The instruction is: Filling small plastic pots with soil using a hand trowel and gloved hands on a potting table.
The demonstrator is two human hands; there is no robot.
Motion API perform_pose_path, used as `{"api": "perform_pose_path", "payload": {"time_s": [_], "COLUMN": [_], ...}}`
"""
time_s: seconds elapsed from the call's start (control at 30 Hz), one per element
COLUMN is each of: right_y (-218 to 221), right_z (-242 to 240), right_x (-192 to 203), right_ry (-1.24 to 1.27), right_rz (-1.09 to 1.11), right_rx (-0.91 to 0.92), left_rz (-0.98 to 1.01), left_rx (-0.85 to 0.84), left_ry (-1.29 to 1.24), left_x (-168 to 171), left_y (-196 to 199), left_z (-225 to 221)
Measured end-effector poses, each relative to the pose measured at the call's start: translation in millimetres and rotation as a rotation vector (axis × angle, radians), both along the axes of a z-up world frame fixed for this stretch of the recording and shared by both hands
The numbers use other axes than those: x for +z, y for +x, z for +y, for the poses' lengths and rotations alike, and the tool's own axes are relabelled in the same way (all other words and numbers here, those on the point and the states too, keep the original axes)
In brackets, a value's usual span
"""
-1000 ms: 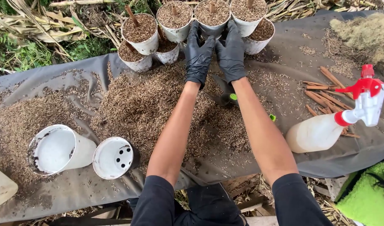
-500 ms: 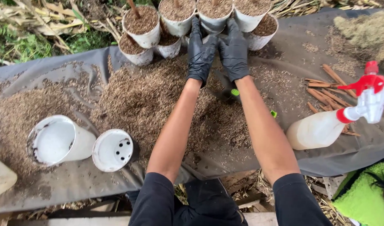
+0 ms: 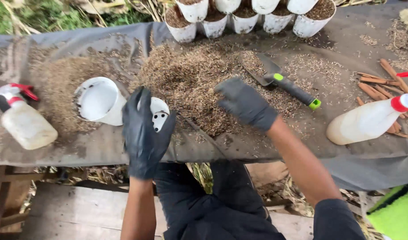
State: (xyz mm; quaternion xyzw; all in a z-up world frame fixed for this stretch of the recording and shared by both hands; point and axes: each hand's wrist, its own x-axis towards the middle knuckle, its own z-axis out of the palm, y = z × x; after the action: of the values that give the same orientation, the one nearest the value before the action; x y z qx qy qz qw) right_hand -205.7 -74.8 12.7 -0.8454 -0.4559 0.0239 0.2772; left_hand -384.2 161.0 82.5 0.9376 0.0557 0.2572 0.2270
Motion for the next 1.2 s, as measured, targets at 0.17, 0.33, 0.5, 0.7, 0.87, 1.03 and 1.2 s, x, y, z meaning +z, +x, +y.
{"api": "perform_pose_path", "payload": {"time_s": [0.17,0.33,0.5,0.7,0.87,1.03,1.2], "right_y": [-60.6,-77.4,-77.6,-97.3,-93.5,-110.0,-87.6], "right_z": [73.0,127.9,137.0,119.2,95.5,55.5,4.4], "right_x": [-0.8,-48.2,-50.2,12.6,-1.8,56.1,57.1], "right_ry": [-0.032,0.158,0.232,0.440,0.483,0.574,0.667], "right_rz": [0.121,0.255,0.264,0.315,0.322,0.417,0.348], "right_rx": [0.094,-0.043,-0.038,0.039,-0.021,-0.111,-0.194], "left_rz": [0.215,0.039,-0.076,-0.234,-0.323,-0.397,-0.318], "left_rx": [0.225,0.278,0.231,0.197,0.153,0.116,0.055], "left_ry": [0.030,0.069,-0.111,-0.346,-0.408,-0.514,-0.372], "left_x": [-37.0,-74.5,-81.3,-57.8,-40.2,-22.3,-49.9], "left_y": [-20.0,-15.3,-9.5,-5.7,5.1,5.2,1.5], "left_z": [14.7,23.9,27.2,19.9,15.7,25.6,20.8]}}
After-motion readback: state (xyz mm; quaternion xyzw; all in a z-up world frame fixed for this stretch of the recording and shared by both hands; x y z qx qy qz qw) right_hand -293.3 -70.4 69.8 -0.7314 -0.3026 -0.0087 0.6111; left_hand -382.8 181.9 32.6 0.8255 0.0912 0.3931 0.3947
